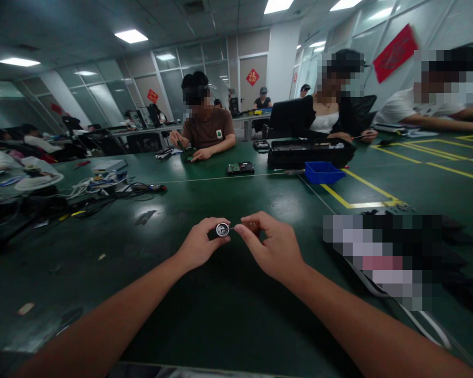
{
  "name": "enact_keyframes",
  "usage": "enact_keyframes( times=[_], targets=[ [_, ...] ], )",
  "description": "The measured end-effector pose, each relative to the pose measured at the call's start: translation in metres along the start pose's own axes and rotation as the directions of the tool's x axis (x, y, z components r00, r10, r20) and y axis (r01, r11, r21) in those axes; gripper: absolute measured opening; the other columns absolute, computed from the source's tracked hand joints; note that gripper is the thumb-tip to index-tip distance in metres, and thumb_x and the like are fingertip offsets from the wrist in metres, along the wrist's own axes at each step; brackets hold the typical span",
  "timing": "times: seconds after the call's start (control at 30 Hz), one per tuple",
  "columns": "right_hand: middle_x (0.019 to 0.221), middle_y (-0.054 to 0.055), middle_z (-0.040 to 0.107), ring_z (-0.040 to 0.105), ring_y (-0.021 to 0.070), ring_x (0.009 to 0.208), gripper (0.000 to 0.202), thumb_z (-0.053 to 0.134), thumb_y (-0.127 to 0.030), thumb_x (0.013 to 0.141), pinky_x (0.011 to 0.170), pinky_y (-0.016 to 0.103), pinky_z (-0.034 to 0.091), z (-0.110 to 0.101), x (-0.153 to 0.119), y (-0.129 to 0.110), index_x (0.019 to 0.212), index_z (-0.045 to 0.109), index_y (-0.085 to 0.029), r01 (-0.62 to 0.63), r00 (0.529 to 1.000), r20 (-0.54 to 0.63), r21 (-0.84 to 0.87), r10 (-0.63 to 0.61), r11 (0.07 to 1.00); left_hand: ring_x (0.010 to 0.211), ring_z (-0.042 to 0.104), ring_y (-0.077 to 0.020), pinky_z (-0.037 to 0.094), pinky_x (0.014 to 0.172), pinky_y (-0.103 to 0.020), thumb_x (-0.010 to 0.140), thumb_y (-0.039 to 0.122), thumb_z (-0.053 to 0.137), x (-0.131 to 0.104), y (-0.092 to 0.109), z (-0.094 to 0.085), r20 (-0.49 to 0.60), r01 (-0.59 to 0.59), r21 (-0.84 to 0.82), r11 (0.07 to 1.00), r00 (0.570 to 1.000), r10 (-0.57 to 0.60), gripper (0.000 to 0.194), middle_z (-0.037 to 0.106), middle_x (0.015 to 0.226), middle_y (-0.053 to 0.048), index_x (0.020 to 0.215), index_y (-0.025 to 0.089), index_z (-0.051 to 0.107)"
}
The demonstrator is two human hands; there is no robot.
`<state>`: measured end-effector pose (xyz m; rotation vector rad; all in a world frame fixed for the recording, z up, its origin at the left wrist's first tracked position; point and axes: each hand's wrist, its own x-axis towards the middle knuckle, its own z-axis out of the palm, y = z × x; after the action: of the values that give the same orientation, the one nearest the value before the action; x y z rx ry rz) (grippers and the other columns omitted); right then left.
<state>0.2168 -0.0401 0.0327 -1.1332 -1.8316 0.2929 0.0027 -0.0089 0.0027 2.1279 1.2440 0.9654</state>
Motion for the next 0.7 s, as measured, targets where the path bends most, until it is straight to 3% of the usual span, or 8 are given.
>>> enact_keyframes(
  times=[0.17, 0.4, 0.57, 0.7],
  targets=[
    [0.098, 0.005, 0.074, 0.071, 0.0199, 0.086, 0.019, 0.049, -0.027, 0.096, 0.072, 0.031, 0.052, 0.0008, 0.0006, 0.0014, 0.11, 0.062, -0.022, 0.078, 0.993, 0.087, 0.078, -0.085, 0.994, 0.108, 0.058, -0.0214, 0.044, 0.095, -0.036, 0.082, 0.021, 0.075, 0.0008, -0.001, -0.0013, -0.023, 0.007, 0.009, 1.0, 1.0, -0.006, 0.035, 0.067, 0.113, -0.001, 0.115, 0.027, 0.065],
    [0.072, 0.0, 0.071, 0.063, 0.0158, 0.057, 0.03, 0.046, -0.04, 0.099, 0.054, 0.028, 0.043, 0.0009, 0.0026, -0.0028, 0.091, 0.07, -0.024, -0.015, 0.999, 0.042, -0.035, 0.016, 0.999, 0.108, 0.058, -0.0222, 0.045, 0.096, -0.037, 0.084, 0.024, 0.073, 0.0002, 0.0018, -0.0016, 0.014, -0.009, 0.041, 0.999, 1.0, 0.009, 0.033, 0.067, 0.113, -0.002, 0.116, 0.027, 0.065],
    [0.088, 0.004, 0.074, 0.066, 0.0185, 0.069, 0.029, 0.043, -0.033, 0.1, 0.063, 0.031, 0.048, 0.0017, -0.0003, -0.0012, 0.117, 0.066, -0.023, 0.034, 0.999, 0.039, 0.006, -0.034, 0.999, 0.107, 0.058, -0.0219, 0.044, 0.095, -0.037, 0.083, 0.024, 0.074, -0.0002, 0.001, -0.0021, 0.014, -0.023, 0.045, 0.999, 1.0, 0.022, 0.034, 0.067, 0.112, -0.002, 0.115, 0.027, 0.065],
    [0.089, 0.004, 0.073, 0.068, 0.0203, 0.078, 0.03, 0.041, -0.033, 0.101, 0.069, 0.032, 0.05, 0.0011, -0.0001, -0.0014, 0.111, 0.067, -0.022, 0.067, 0.996, 0.056, 0.036, -0.069, 0.997, 0.107, 0.058, -0.0215, 0.044, 0.094, -0.036, 0.082, 0.023, 0.076, 0.0001, 0.0001, -0.002, 0.009, -0.023, 0.059, 0.998, 1.0, 0.022, 0.036, 0.067, 0.113, -0.001, 0.116, 0.028, 0.065]
  ],
)
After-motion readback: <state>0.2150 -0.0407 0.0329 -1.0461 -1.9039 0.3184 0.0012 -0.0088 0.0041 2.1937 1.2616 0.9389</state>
